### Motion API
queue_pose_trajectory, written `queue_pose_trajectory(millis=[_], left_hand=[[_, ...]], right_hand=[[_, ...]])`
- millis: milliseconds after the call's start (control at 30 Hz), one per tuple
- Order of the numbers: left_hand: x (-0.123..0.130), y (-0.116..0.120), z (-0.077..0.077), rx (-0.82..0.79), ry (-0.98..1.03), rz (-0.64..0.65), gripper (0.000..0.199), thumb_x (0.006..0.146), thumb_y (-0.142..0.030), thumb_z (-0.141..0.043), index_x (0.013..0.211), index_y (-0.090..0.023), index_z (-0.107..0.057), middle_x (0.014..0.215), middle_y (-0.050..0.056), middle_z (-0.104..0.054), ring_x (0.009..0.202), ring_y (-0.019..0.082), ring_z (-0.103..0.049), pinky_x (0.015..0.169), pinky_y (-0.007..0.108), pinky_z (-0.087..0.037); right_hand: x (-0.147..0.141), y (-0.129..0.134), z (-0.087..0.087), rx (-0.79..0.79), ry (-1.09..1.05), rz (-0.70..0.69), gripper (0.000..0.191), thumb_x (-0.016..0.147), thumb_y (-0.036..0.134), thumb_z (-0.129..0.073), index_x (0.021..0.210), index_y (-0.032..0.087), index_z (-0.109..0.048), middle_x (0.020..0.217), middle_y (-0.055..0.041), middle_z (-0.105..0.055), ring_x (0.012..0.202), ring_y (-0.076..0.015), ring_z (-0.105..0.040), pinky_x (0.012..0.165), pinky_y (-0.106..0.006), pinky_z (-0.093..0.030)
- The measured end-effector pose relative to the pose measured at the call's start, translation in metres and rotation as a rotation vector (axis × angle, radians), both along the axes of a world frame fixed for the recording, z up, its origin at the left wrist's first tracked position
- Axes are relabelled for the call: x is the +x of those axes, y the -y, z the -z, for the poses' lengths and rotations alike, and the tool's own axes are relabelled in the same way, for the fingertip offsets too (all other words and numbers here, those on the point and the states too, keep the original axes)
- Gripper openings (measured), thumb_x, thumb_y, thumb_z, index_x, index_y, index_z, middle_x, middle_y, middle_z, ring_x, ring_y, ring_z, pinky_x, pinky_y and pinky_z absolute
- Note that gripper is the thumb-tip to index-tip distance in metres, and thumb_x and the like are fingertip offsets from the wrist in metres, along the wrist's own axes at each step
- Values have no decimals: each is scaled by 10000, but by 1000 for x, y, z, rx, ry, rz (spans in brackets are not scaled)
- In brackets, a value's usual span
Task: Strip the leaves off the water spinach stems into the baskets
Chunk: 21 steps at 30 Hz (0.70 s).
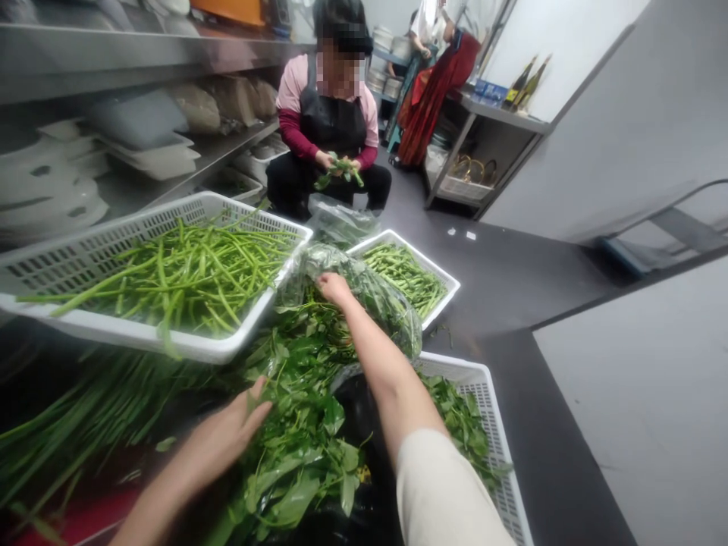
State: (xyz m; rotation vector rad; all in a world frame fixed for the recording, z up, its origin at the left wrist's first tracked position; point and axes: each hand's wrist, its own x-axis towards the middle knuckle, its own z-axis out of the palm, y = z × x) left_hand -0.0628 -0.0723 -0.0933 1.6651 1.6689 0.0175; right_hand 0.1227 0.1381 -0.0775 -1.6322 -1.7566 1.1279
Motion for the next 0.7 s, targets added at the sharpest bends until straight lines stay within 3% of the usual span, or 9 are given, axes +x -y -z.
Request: queue_pose_trajectory(millis=[100,167,233,300,367,500,600,700], left_hand=[[3,-2,7,-33,-84,122,612,825,-245,-397,1427,-211,-297,1487,115,-297,1145,309,-552,935,414,-416],[6,-4,10,-39,-82,213,655,765,-273,-512,1400,-227,-359,1508,94,-243,1207,327,-494,974,423,-391],[9,-8,6,34,-78,228,559,774,-386,-527,1309,-226,-500,1468,81,-343,1282,343,-398,1037,471,-313],[11,-13,-3,191,-85,167,443,846,-426,-406,1166,-213,-627,1367,83,-497,1282,326,-398,1058,492,-267],[14,-19,-16,396,-69,65,438,885,-343,-307,1117,-205,-652,1301,89,-562,1228,280,-458,1042,448,-301],[26,-36,-40,696,52,-66,403,851,-295,-379,1175,-228,-610,1258,74,-583,1162,237,-501,1006,360,-350],[39,-49,-56,636,207,-21,337,795,-351,-486,1042,-225,-679,1103,69,-666,1019,242,-583,925,328,-405],[46,-59,-76,548,306,-101,239,718,-351,-564,825,-205,-719,846,39,-713,805,222,-621,767,284,-440]], right_hand=[[12,7,43,-102,293,-15,133,811,119,-545,890,58,-632,1030,-202,-640,952,-259,-573,800,-363,-415],[14,28,63,-114,433,-52,142,802,124,-549,899,72,-639,1033,-214,-631,995,-286,-551,829,-405,-393],[15,52,71,-85,510,-100,153,824,167,-531,898,113,-655,1060,-185,-622,1063,-287,-509,884,-427,-350],[21,76,67,17,557,-158,174,846,184,-500,896,171,-666,1105,-129,-610,1129,-259,-452,951,-428,-282],[32,94,50,224,610,-224,214,842,143,-483,919,222,-666,1087,-75,-618,1139,-225,-422,1000,-429,-202],[54,115,-8,632,671,-336,295,832,86,-459,958,262,-660,918,-36,-641,1044,-205,-444,1030,-457,-105],[54,121,-54,760,668,-405,289,858,112,-446,973,270,-658,947,-34,-631,1067,-216,-436,1045,-473,-80],[52,125,-85,846,609,-321,306,878,187,-464,1144,273,-587,1236,-63,-522,1260,-274,-293,1056,-518,-59]])
